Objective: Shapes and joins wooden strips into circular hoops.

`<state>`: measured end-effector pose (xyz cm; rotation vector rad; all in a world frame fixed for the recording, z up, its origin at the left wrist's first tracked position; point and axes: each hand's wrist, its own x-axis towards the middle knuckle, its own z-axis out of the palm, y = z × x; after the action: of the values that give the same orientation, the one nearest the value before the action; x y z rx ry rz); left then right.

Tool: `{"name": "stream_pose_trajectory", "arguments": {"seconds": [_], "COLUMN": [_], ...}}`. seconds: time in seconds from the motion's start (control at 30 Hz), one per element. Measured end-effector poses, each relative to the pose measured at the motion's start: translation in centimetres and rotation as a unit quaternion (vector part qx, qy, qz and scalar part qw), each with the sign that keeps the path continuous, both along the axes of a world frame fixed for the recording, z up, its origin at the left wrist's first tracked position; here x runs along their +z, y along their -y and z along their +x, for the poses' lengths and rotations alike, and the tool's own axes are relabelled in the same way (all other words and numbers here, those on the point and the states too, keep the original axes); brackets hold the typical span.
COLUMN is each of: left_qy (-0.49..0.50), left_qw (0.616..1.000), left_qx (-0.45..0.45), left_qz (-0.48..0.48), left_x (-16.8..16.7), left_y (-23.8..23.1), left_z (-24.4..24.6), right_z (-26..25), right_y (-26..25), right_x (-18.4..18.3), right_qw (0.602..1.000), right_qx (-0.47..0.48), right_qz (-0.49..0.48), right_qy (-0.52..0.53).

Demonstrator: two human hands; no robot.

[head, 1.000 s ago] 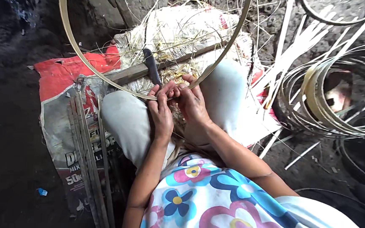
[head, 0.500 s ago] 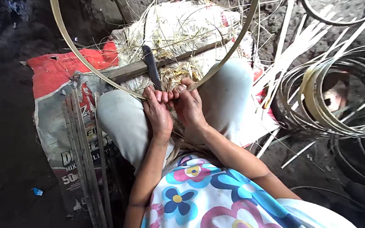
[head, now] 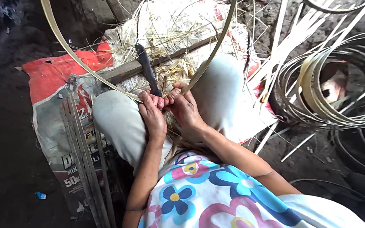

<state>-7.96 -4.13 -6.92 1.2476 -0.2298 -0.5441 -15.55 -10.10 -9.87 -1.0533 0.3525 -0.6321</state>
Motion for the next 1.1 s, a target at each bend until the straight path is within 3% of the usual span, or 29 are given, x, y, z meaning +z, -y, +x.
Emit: {"name": "stream_pose_trajectory", "arguments": {"seconds": [0.13, 0.3, 0.5, 0.8, 1.03, 1.1], "left_qy": [-0.016, -0.036, -0.022, -0.006, -0.024, -0.029], "left_qw": [0.999, 0.992, 0.994, 0.997, 0.996, 0.995], "left_qx": [-0.008, -0.021, -0.043, -0.038, -0.035, -0.033], "left_qz": [-0.040, -0.123, -0.095, -0.072, -0.075, -0.092], "left_x": [0.4, 1.3, -0.5, -0.9, 0.2, 1.1], "left_y": [-0.2, -0.2, -0.1, -0.9, -0.6, -0.9], "left_z": [1.0, 1.1, 0.3, 0.4, 1.4, 2.4], "right_z": [0.3, 1.3, 0.6, -0.1, -0.1, -0.6], "right_y": [1.6, 2.5, 0.9, 1.0, 3.0, 3.9], "right_x": [1.5, 3.6, 2.3, 2.0, 4.0, 5.1], "right_qw": [0.999, 0.991, 0.998, 0.997, 0.996, 0.994], "right_qx": [0.018, -0.075, -0.063, -0.015, 0.004, -0.041], "right_qz": [0.034, 0.112, 0.004, -0.017, 0.061, 0.087], "right_qy": [0.005, 0.015, -0.028, -0.074, -0.060, -0.051]}}
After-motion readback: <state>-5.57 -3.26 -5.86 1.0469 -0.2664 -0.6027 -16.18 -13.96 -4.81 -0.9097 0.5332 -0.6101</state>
